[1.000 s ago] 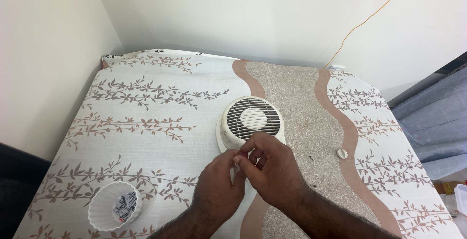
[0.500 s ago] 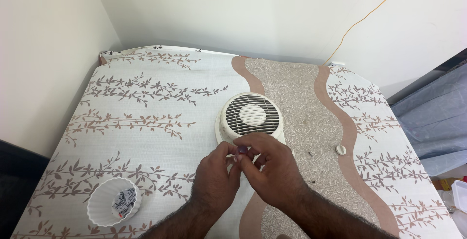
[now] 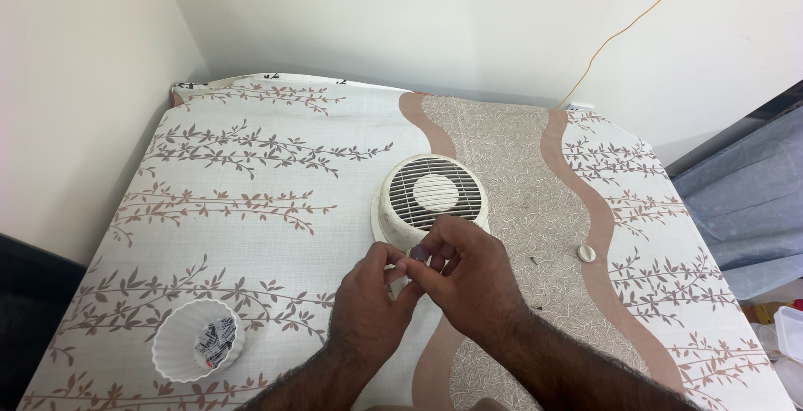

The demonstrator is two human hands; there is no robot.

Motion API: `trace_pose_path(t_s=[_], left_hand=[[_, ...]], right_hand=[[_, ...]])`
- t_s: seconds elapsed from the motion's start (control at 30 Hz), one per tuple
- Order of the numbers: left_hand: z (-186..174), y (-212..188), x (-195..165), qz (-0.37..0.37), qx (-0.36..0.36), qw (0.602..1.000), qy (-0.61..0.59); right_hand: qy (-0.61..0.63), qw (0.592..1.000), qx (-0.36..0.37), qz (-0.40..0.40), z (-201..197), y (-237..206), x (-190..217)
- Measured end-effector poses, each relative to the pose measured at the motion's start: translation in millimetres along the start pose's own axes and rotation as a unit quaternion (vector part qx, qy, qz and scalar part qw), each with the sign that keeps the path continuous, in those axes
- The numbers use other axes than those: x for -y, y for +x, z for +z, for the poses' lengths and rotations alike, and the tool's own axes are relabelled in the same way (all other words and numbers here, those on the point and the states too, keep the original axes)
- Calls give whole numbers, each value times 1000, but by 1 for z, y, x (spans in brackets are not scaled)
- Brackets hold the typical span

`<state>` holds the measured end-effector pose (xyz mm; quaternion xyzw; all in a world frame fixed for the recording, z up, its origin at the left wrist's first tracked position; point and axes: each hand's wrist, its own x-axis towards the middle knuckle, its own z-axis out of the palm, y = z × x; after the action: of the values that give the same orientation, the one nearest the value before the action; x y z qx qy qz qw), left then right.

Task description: The person uses a screwdriver to remove and then reinsert screws into the base of a small white fan placed on a bed. The person repeatedly tightens and loosens the screws while holding the fan steady.

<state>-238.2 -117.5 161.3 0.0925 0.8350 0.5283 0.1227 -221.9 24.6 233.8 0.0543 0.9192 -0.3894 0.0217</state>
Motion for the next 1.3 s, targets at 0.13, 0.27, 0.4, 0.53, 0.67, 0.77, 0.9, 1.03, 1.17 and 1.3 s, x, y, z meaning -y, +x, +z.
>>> trace_pose_path(t_s=[0.13, 0.27, 0.4, 0.53, 0.67, 0.77, 0.9, 1.03, 1.17, 1.3], left_hand=[[-3, 0, -4, 19, -2, 999, 26], [-3, -2, -13, 16, -2, 999, 46], [-4, -3, -15, -32, 35, 998, 39], [-4, -2, -13, 53, -4, 998, 33], [-4, -1, -13, 23, 28, 999, 22], [-6, -1, -12, 53, 26, 998, 23], [-4, 0, -12, 36, 14, 999, 22], [0, 2, -13, 21, 5, 999, 29], [1, 4, -15, 2, 8, 999, 38], [1, 2, -17, 13, 13, 999, 30]], right_hand=[[-4, 1000, 10, 25, 2, 1, 3], [-2, 999, 8, 32, 2, 0, 3], [30, 999, -5, -18, 3, -6, -2], [59, 995, -20, -84, 2, -10, -10], [43, 998, -14, -53, 1, -6, -11], [-6, 999, -4, -43, -2, -3, -6], [-33, 999, 5, 14, -3, 0, 4], [-61, 997, 20, 42, -5, 0, 8], [-32, 999, 13, -2, -6, -1, 3], [23, 997, 27, -63, -7, -6, -5]])
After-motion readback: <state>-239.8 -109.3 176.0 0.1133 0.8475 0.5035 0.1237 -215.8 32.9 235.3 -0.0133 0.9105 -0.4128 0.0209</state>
